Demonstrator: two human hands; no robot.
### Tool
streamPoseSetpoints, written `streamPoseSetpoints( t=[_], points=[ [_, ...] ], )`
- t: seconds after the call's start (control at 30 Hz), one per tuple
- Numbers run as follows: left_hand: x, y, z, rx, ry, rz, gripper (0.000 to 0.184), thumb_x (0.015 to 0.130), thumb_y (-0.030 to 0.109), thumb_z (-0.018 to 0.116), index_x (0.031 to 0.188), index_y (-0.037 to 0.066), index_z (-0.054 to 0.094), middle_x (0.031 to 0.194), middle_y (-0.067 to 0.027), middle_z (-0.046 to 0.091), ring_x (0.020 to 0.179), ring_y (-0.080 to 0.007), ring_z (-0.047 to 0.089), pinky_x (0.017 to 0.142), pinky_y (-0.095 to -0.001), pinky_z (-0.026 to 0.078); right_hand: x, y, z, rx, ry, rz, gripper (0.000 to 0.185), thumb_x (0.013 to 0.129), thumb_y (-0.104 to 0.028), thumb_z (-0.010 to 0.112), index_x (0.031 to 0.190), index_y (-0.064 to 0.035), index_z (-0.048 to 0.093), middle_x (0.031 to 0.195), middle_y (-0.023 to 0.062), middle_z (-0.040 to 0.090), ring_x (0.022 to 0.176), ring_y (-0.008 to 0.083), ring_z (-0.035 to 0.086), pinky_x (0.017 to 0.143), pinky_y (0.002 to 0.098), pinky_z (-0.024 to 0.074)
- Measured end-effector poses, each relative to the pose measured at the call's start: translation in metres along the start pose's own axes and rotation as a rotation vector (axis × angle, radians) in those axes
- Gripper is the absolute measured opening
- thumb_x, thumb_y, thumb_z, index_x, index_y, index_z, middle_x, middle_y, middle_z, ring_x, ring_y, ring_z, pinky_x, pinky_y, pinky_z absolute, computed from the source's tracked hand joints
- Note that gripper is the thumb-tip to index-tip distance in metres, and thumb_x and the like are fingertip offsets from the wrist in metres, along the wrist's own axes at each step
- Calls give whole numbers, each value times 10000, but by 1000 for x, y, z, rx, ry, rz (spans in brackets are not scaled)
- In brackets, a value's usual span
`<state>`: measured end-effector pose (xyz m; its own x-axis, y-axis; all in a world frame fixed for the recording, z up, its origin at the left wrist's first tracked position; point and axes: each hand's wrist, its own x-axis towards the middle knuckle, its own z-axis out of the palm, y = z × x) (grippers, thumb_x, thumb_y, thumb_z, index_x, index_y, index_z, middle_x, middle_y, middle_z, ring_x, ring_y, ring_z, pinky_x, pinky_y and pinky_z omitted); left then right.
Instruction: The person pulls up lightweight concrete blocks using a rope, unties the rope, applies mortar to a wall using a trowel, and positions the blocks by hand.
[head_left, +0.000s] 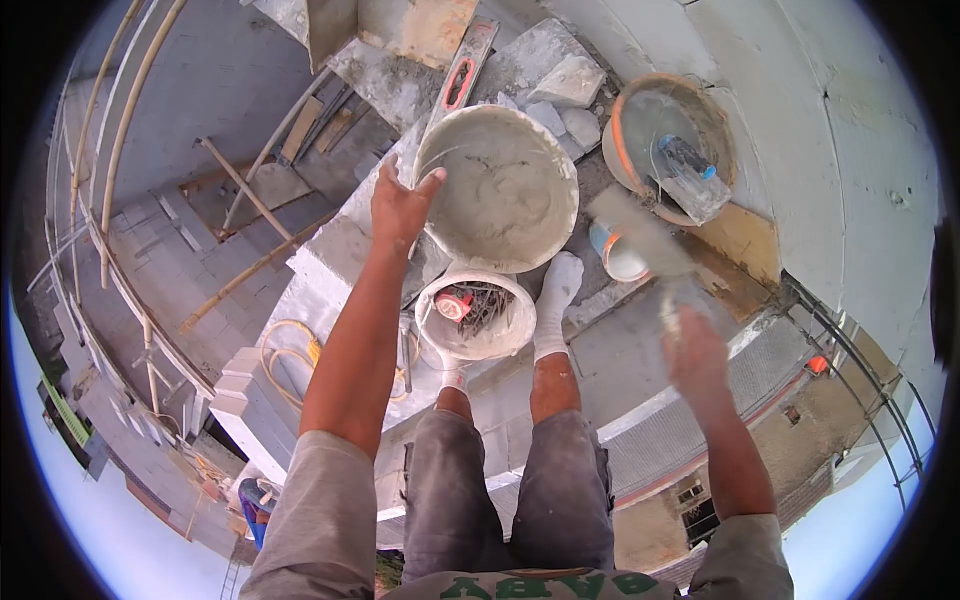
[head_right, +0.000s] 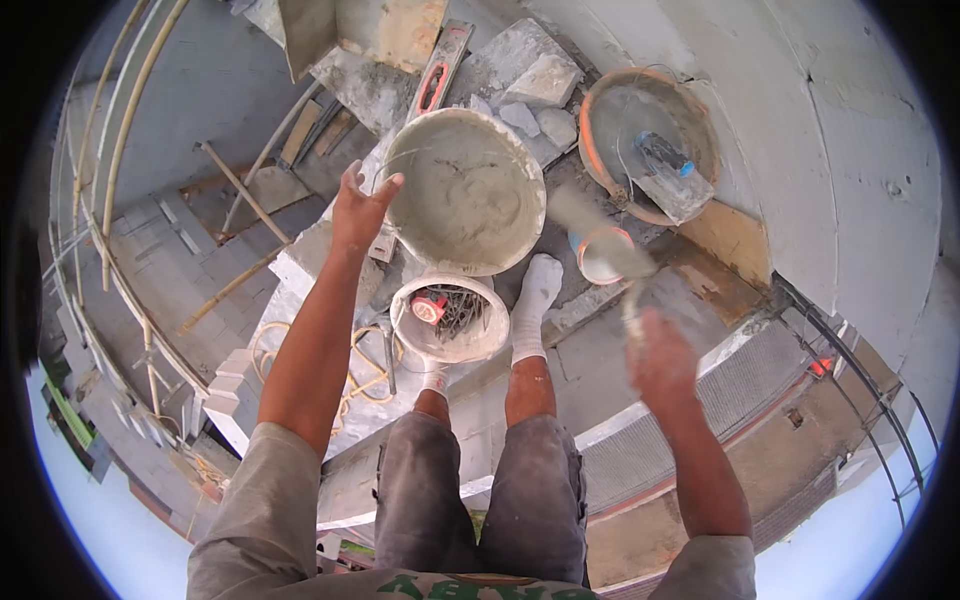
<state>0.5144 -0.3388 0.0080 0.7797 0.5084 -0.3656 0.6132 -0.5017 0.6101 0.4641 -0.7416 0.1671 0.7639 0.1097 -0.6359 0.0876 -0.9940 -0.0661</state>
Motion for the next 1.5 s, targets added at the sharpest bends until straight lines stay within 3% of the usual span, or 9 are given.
streamPoseSetpoints(
  t=[0.07, 0.13, 0.27, 0.33, 0.53, 0.77, 1.07, 1.17, 1.5],
  points=[
    [-5, -24, 9, -79, -32, -152, 901, 700, 521, 743, 1286, -87, 432, 1224, -309, 525, 1143, -374, 540, 970, -404, 414, 6, -45, 1, -117, -145, -60, 369, 786, -181, 640, 1102, -96, 468, 930, 148, 565, 822, 342, 607, 683, 446, 497],
    [-11, -72, 31, -106, -43, -289, 918, 703, 566, 721, 1273, -97, 441, 1224, -308, 528, 1138, -374, 546, 971, -396, 414, 39, -72, 18, -140, 44, -307, 347, 784, -126, 611, 1098, -93, 467, 910, 152, 560, 819, 323, 615, 685, 439, 504],
    [-39, -81, 21, -280, -191, -378, 964, 712, 600, 693, 1288, -122, 419, 1183, -298, 560, 1110, -343, 570, 957, -378, 418, 131, -145, 30, -447, 245, -330, 270, 799, -84, 572, 1048, -53, 476, 899, 135, 579, 778, 258, 650, 651, 364, 523],
    [-46, -89, 30, -359, -171, -354, 787, 766, 592, 634, 1188, -67, 553, 1063, -275, 619, 1052, -334, 599, 913, -391, 434, 164, -160, 44, -415, 340, -319, 233, 808, -76, 561, 1026, -45, 485, 892, 144, 602, 788, 277, 656, 668, 373, 531],
    [-23, -97, 32, -289, -284, -311, 669, 819, 620, 545, 919, -26, 688, 817, -234, 665, 852, -357, 649, 799, -423, 468, 159, -151, 91, -234, 108, -255, 194, 839, -76, 526, 1023, -32, 483, 949, 198, 634, 885, 334, 655, 735, 421, 533],
    [-9, -105, 40, -196, -316, -299, 645, 813, 636, 549, 741, 11, 689, 557, -107, 620, 637, -249, 662, 705, -377, 493, 135, -165, 107, -187, -64, -84, 253, 803, -61, 563, 1031, -17, 463, 954, 212, 648, 881, 356, 652, 785, 414, 520],
    [-6, -103, 38, -430, -348, -389, 536, 828, 484, 658, 762, -48, 642, 645, -115, 615, 573, -194, 652, 512, -320, 526, 141, -209, 128, 130, -133, -2, 289, 762, -58, 586, 1021, -2, 469, 922, 234, 650, 901, 385, 637, 810, 431, 502],
    [-7, -97, 34, -461, -418, -430, 559, 840, 514, 630, 981, -26, 613, 773, -121, 631, 630, -193, 643, 579, -304, 557, 133, -215, 136, 207, -128, 14, 301, 747, -58, 596, 1014, 8, 474, 936, 243, 644, 907, 387, 635, 818, 434, 499],
    [-7, -95, 32, -406, -451, -469, 605, 825, 563, 620, 1015, -11, 597, 864, -132, 643, 709, -226, 662, 647, -348, 548, 121, -228, 134, 379, -187, 14, 337, 733, -64, 607, 1029, 26, 473, 898, 243, 647, 893, 388, 637, 805, 441, 501]
  ],
)
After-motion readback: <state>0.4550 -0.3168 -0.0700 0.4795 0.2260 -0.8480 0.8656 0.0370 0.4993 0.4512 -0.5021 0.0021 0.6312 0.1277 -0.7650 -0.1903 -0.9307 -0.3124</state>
